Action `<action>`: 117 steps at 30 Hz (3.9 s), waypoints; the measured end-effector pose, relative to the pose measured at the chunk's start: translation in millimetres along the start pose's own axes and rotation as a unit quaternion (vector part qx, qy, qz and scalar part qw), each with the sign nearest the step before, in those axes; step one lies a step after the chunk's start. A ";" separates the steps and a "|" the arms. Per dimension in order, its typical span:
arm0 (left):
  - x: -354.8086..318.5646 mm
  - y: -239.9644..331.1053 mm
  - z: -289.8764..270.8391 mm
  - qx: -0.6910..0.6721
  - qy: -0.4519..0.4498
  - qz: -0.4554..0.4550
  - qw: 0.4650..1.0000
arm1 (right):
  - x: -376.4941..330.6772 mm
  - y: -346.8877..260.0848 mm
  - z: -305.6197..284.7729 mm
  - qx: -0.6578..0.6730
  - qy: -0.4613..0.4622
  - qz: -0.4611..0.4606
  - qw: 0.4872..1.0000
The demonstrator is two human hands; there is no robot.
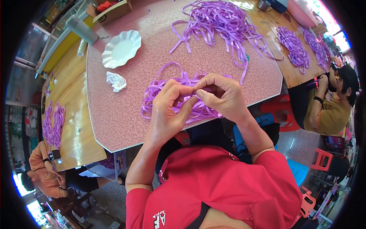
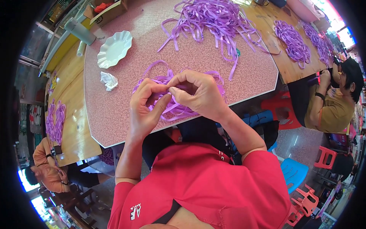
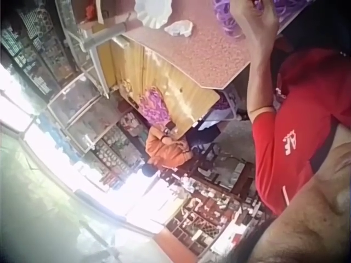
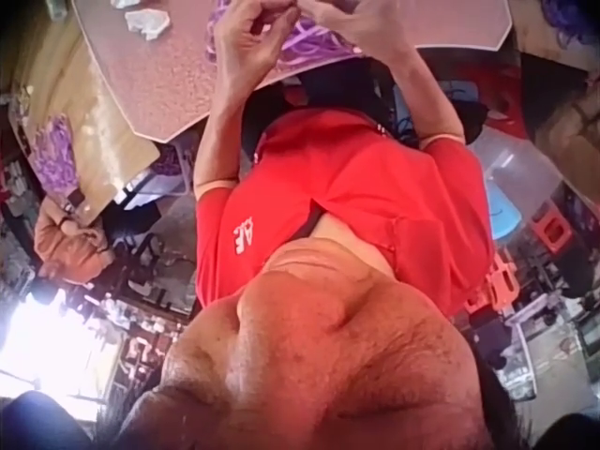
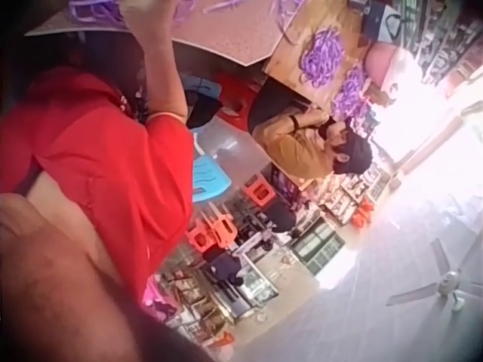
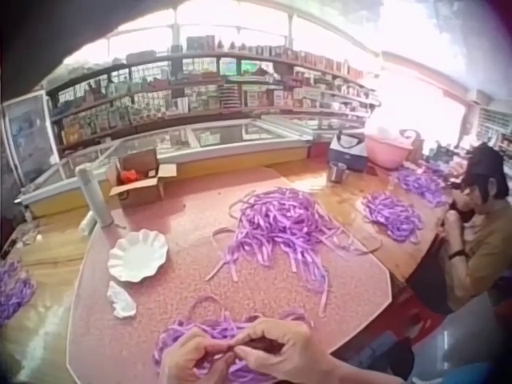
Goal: Knotting and tying purple plastic ribbons at a workshop table.
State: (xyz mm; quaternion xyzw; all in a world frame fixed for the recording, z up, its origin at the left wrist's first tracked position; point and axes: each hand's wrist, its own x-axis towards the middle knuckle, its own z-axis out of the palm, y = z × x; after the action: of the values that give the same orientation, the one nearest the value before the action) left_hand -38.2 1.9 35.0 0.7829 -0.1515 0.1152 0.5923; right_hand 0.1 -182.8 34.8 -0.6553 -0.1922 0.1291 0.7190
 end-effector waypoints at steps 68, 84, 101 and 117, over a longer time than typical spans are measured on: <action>-0.8 -34.2 13.2 -0.008 0.023 -0.066 0.998 | 8.4 25.2 -42.2 -0.151 0.039 -0.192 0.969; -5.4 -43.9 2.6 0.289 -0.016 0.015 0.957 | 74.6 55.4 -236.5 -0.554 0.125 0.095 0.818; 36.5 -1.2 60.7 -0.237 -0.002 -0.051 0.970 | 37.0 -17.3 -91.7 0.296 -0.009 -0.033 0.954; -17.5 -22.5 -32.1 -0.365 -0.042 -0.244 0.897 | 28.1 7.0 -1.7 -0.272 0.033 -0.293 0.916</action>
State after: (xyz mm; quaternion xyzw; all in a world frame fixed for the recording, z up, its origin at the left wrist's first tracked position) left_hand -46.0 40.1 17.3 0.5281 -0.0113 -0.1294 0.8392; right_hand 26.4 -171.3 30.8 -0.7435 -0.3792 -0.1666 0.5250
